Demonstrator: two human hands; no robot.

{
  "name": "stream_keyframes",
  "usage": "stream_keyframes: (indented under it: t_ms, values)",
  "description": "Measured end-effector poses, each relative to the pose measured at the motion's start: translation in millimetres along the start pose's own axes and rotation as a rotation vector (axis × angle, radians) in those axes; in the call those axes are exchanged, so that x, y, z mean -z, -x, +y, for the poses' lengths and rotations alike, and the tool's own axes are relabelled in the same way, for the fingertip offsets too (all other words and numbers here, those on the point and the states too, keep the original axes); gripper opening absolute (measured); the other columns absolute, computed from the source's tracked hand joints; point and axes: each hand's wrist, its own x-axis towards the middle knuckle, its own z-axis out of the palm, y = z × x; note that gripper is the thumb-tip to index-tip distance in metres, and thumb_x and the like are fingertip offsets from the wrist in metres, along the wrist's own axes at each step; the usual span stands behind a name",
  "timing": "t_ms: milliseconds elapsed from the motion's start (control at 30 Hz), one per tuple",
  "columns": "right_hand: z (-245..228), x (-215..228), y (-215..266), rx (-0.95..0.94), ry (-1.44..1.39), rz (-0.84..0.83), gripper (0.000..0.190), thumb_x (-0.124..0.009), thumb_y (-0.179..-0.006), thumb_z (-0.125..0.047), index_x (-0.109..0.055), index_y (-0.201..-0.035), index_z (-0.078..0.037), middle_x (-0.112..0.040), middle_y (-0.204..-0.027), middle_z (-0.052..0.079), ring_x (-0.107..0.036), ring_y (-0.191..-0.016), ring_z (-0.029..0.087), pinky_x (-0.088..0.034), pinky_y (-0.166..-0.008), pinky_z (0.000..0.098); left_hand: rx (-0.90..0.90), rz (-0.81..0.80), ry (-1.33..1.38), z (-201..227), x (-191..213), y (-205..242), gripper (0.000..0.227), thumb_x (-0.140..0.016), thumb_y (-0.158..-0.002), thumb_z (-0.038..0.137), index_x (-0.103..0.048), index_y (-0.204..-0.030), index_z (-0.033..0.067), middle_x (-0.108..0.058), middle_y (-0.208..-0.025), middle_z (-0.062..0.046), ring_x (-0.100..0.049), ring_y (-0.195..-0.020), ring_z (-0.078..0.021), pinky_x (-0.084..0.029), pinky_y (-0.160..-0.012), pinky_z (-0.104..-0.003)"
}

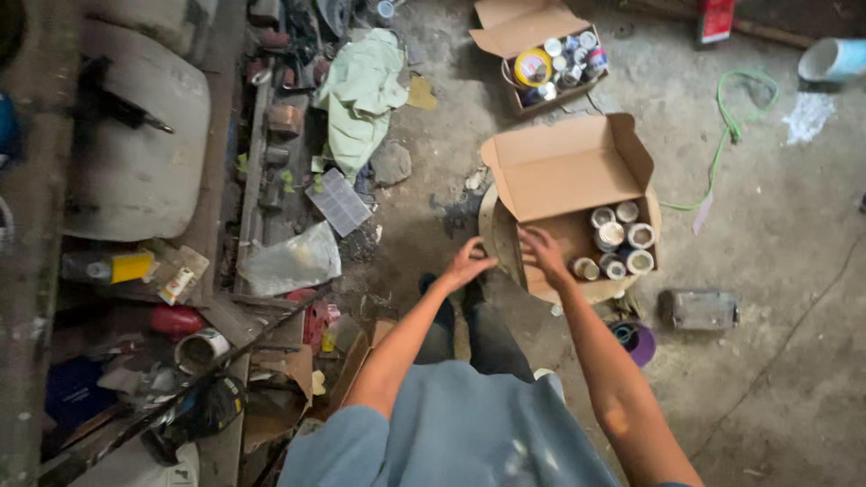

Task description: The person repeatedly picks up small paint cans from a cardboard box on the floor and places them onto a metal shelf. The person handles the cans one by one, arranging them in rows on the shelf surface. The task involves moving items from a lower storage container to a higher shelf location.

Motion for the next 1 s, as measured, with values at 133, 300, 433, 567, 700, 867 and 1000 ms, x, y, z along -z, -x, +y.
stream_keyframes:
  t_ms: [133, 300, 433, 567, 700, 867, 1000]
  values:
    - [36, 14, 22, -0.01, 0.025, -0.02, 0.063, -0.072, -0.09, -0.044, -0.056, -0.143, -0.014, -0.065, -0.131, 0.01, -0.065, -0.109, 0.026, -0.055, -0.087, 0.0412, 0.046, 0.028, -0.097, -24, -36, 33, 0.092, -0.085, -0.074, 0.05, -0.047, -0.151, 0.0169, -0.067, -0.129, -0.013, -0.065, -0.115, -0.0258, -0.054, -0.095, -0.041]
    - [60, 75, 18, -0.022, 0.024, 0.056, 0.063, -0.072, -0.088, -0.043, -0.055, -0.141, -0.013, -0.067, -0.126, 0.007, -0.068, -0.106, 0.025, -0.056, -0.083, 0.0421, 0.102, 0.041, -0.065, -32, -95, 33, 0.093, -0.087, -0.069, 0.045, -0.047, -0.149, 0.0199, -0.068, -0.125, -0.012, -0.07, -0.105, -0.0244, -0.056, -0.092, -0.041]
    - [91, 159, 18, 0.266, 0.101, 0.063, 0.051, -0.07, -0.096, -0.036, -0.061, -0.137, -0.008, -0.07, -0.12, 0.011, -0.07, -0.101, 0.022, -0.057, -0.083, 0.037, 0.028, 0.16, -0.197, -55, -161, 34, 0.083, -0.089, -0.077, 0.04, -0.05, -0.145, 0.0146, -0.07, -0.122, -0.012, -0.068, -0.106, -0.0231, -0.055, -0.093, -0.04]
    - [81, 224, -12, 0.398, 0.256, 0.212, 0.044, -0.072, -0.092, -0.026, -0.063, -0.131, -0.007, -0.073, -0.112, 0.012, -0.07, -0.09, 0.02, -0.057, -0.076, 0.0354, -0.189, 0.325, -0.178, -63, -240, -54, 0.072, -0.093, -0.084, 0.033, -0.054, -0.139, 0.0092, -0.071, -0.12, -0.014, -0.066, -0.107, -0.0234, -0.055, -0.092, -0.039]
    - [81, 272, -14, 0.449, 0.345, 0.341, 0.052, -0.073, -0.088, -0.02, -0.058, -0.135, -0.006, -0.071, -0.122, 0.013, -0.073, -0.099, 0.025, -0.057, -0.084, 0.0372, -0.082, 0.193, -0.103, -70, -313, -79, 0.07, -0.081, -0.083, 0.035, -0.052, -0.143, 0.0114, -0.076, -0.112, -0.012, -0.073, -0.1, -0.0197, -0.059, -0.093, -0.036]
    - [85, 301, -47, 0.693, 0.568, 0.361, 0.058, -0.078, -0.081, -0.014, -0.057, -0.135, -0.005, -0.064, -0.131, 0.019, -0.061, -0.12, 0.036, -0.05, -0.1, 0.0431, -0.055, 0.243, -0.147, -29, -346, -132, 0.093, -0.084, -0.072, 0.037, -0.039, -0.151, 0.0143, -0.063, -0.136, -0.015, -0.067, -0.116, -0.029, -0.055, -0.097, -0.043]
    - [101, 302, -94, 0.742, 0.66, 0.182, 0.062, -0.079, -0.076, -0.014, -0.056, -0.133, -0.006, -0.064, -0.131, 0.019, -0.062, -0.121, 0.035, -0.049, -0.101, 0.0425, -0.393, 0.478, -0.251, -14, -355, -180, 0.122, -0.098, -0.066, 0.042, -0.024, -0.157, 0.0083, -0.05, -0.142, -0.03, -0.054, -0.127, -0.0472, -0.048, -0.1, -0.052]
